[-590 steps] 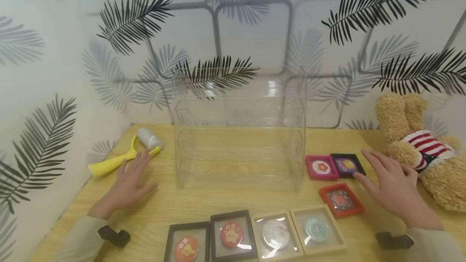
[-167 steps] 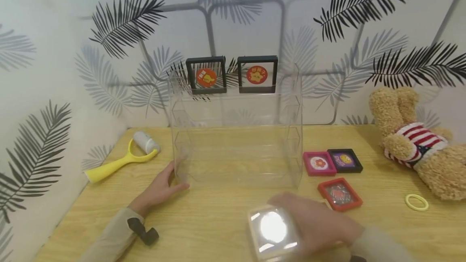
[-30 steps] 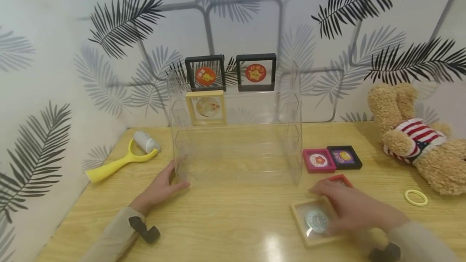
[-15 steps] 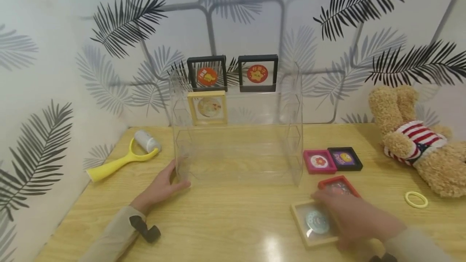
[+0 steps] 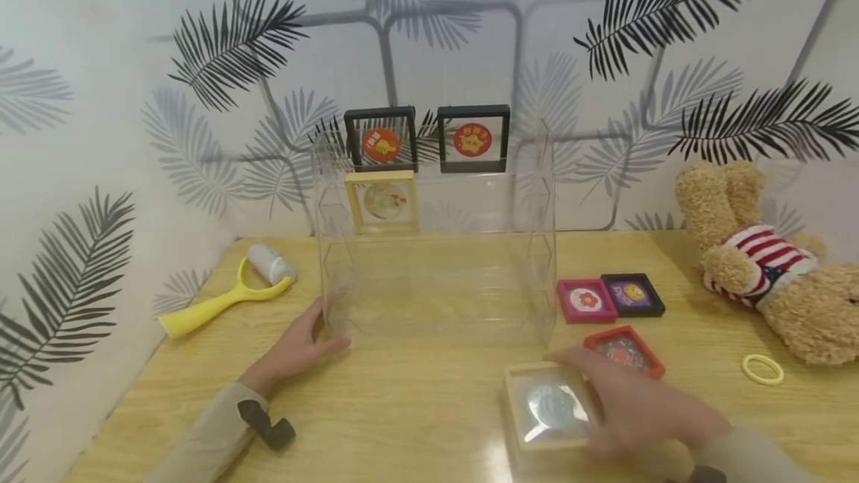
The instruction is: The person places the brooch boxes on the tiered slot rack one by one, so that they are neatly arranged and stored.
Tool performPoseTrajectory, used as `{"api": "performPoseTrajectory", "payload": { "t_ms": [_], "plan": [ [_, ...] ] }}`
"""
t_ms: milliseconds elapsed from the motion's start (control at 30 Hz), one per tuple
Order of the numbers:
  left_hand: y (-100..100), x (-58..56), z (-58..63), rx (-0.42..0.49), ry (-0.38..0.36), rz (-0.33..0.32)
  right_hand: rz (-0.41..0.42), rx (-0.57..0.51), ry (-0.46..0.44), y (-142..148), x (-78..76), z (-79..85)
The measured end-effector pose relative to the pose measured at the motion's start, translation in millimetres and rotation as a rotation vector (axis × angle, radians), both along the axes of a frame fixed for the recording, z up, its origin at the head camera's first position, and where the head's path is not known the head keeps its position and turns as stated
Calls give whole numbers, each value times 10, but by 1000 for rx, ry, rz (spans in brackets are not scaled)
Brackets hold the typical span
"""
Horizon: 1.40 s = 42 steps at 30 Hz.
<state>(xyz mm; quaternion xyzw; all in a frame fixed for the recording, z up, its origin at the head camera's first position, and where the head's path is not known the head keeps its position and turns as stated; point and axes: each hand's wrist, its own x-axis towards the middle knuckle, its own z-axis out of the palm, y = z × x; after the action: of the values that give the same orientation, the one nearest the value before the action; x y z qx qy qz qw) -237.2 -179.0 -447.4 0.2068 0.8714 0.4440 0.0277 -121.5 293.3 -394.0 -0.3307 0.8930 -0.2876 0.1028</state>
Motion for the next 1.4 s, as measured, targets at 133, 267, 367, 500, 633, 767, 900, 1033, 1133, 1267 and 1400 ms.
{"api": "performPoseTrajectory", "payload": {
  "t_ms": [133,267,367,500,633,767,900,1033,1133,1267,1400],
  "plan": [
    [0,-4,3,0,5,-6,-13,-271,-241,-80,-53,49],
    [-5,-19,3,-12,10,-6,-33,-417,-301,-174,-115,4],
    [-12,-26,1,-21,14,-8,-1,-459,-262,-263,-171,-61],
    [-17,-29,5,-43,25,-12,53,-484,-240,-413,-221,-76],
    [-19,-37,19,-41,34,-18,34,-465,-190,-570,-241,30],
    [-27,-41,23,-35,36,-16,16,-463,-96,-696,-308,209],
    [-26,-16,18,-36,26,-3,-9,-485,-18,-781,-398,381],
    [-33,29,4,-41,7,7,-8,-492,42,-852,-483,549],
    [-48,52,-1,-41,-7,19,0,-490,73,-905,-558,707],
    [-42,49,17,-32,-4,25,-36,-521,129,-953,-688,957],
    [-12,29,25,-32,15,9,-98,-572,231,-942,-830,1180]
  ]
}}
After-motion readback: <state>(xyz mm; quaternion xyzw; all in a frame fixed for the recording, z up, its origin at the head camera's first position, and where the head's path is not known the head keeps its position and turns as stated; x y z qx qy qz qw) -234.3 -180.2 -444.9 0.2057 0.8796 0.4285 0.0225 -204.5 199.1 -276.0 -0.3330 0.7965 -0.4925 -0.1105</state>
